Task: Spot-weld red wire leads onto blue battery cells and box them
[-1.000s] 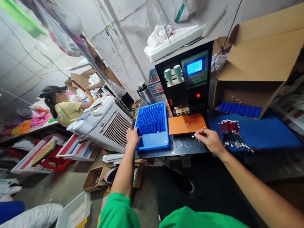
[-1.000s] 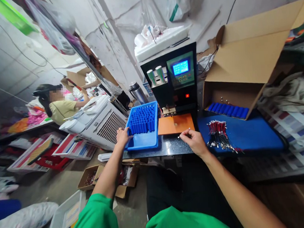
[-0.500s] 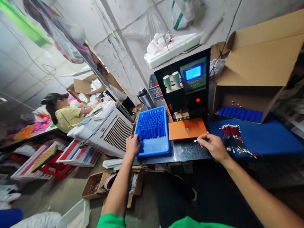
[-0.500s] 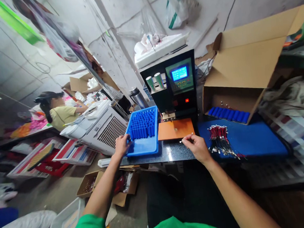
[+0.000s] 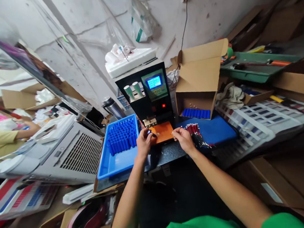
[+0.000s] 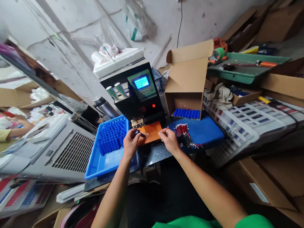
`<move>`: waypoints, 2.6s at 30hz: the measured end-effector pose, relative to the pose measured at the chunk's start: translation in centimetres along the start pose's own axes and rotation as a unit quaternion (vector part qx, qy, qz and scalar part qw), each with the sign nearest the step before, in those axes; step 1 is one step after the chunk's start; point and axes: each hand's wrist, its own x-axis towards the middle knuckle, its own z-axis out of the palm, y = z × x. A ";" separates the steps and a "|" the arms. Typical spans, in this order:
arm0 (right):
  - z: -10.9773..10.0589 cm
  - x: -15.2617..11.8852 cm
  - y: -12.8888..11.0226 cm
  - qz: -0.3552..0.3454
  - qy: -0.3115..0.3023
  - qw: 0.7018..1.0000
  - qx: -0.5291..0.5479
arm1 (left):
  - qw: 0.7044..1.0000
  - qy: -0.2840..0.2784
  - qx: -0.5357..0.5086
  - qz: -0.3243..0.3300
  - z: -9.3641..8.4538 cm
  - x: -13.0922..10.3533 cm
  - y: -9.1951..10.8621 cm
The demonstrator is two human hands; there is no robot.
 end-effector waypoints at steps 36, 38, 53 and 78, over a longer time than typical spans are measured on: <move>6.2 6.3 2.2 -0.047 -0.073 0.991 -0.105 | 0.998 -0.031 -0.056 -0.015 3.5 -0.5 -2.7; 6.2 6.3 2.1 -0.045 -0.076 0.990 -0.106 | 0.998 -0.030 -0.056 -0.011 3.5 -0.5 -2.6; 6.3 6.6 2.8 -0.050 -0.066 0.988 -0.132 | 0.998 -0.021 -0.061 -0.007 3.6 -0.5 -2.3; 6.2 6.1 2.5 -0.036 -0.070 0.992 -0.101 | 0.999 -0.020 -0.041 -0.013 3.5 -0.8 -2.0</move>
